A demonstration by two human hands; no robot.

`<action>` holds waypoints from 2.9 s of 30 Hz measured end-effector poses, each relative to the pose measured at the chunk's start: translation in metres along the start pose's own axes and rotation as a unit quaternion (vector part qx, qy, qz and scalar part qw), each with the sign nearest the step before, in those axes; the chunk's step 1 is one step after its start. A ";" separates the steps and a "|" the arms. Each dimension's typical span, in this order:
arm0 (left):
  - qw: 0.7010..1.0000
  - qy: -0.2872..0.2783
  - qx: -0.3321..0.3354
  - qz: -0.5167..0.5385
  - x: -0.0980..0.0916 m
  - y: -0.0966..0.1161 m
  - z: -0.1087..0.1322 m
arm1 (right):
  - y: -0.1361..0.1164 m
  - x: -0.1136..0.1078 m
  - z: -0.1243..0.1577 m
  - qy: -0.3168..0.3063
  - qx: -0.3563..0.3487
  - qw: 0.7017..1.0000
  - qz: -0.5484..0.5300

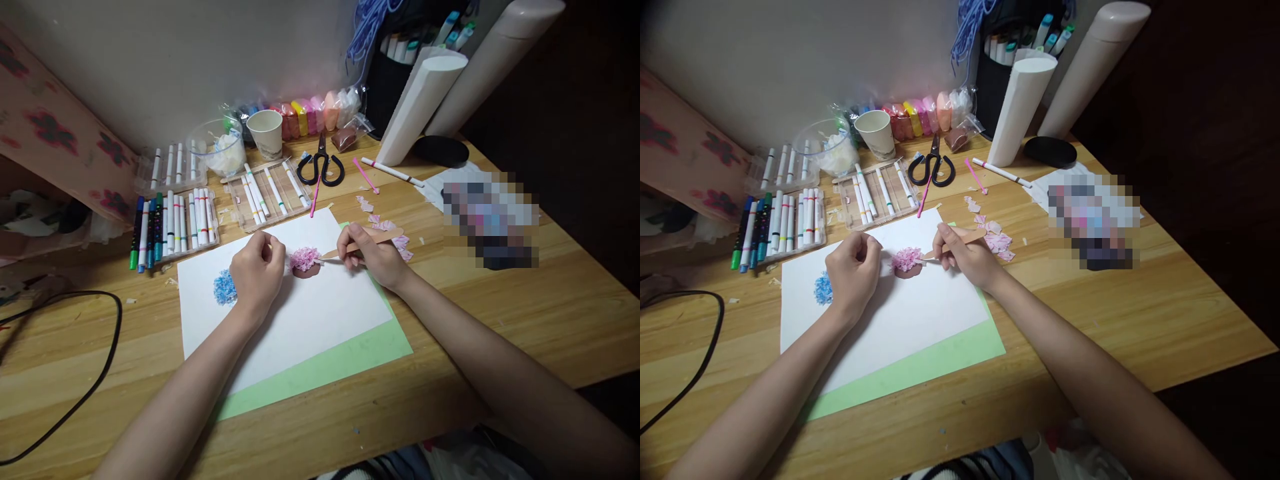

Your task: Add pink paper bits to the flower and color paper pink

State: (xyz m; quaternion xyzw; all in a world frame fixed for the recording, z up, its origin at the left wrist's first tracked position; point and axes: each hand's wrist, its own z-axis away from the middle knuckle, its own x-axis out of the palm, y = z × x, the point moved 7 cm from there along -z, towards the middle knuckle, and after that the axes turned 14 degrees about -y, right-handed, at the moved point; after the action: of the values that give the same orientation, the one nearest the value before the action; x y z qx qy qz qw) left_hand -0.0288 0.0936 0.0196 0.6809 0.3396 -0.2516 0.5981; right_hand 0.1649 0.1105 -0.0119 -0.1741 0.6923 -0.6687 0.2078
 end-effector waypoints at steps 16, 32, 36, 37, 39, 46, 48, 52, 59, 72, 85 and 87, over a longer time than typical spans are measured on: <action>0.997 0.008 0.079 -0.001 0.003 0.017 0.009 | 0.000 0.001 0.000 -0.001 0.001 1.000 0.006; 0.975 -0.129 0.181 -0.015 0.014 0.035 0.045 | -0.019 0.011 -0.016 0.069 0.020 0.989 0.130; 0.980 -0.161 0.120 -0.005 0.013 0.020 0.047 | -0.020 0.014 -0.012 0.072 0.014 0.987 0.142; 0.981 -0.165 0.106 -0.001 0.013 0.018 0.046 | -0.020 0.013 -0.010 0.078 0.011 0.988 0.135; 0.980 -0.176 0.095 0.006 0.014 0.017 0.045 | -0.018 0.011 -0.004 0.092 0.007 0.989 0.116; 0.978 -0.193 0.069 0.023 0.017 0.013 0.042 | -0.016 0.006 0.004 0.116 -0.006 0.990 0.078; 0.978 -0.197 0.067 0.025 0.017 0.012 0.042 | -0.013 0.008 0.003 0.103 0.000 0.992 0.075; 0.978 -0.198 0.061 0.026 0.016 0.012 0.041 | -0.008 0.011 0.001 0.086 0.012 0.993 0.078; 0.978 -0.201 0.056 0.026 0.017 0.013 0.041 | -0.006 0.009 0.001 0.103 0.007 0.989 0.104; 0.977 -0.206 0.054 0.031 0.018 0.011 0.042 | -0.019 0.011 0.001 0.060 -0.024 0.987 0.145; 0.977 -0.203 0.055 0.027 0.019 0.012 0.041 | -0.007 0.009 -0.002 0.067 -0.002 0.995 0.078; 0.977 -0.204 0.055 0.029 0.019 0.011 0.042 | -0.009 0.008 -0.001 0.072 -0.012 0.995 0.074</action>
State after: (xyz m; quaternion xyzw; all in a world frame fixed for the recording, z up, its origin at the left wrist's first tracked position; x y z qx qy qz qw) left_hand -0.0053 0.0552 0.0063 0.6565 0.1760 -0.3859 0.6239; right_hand 0.1573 0.1069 -0.0034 -0.0767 0.7240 -0.6543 0.2044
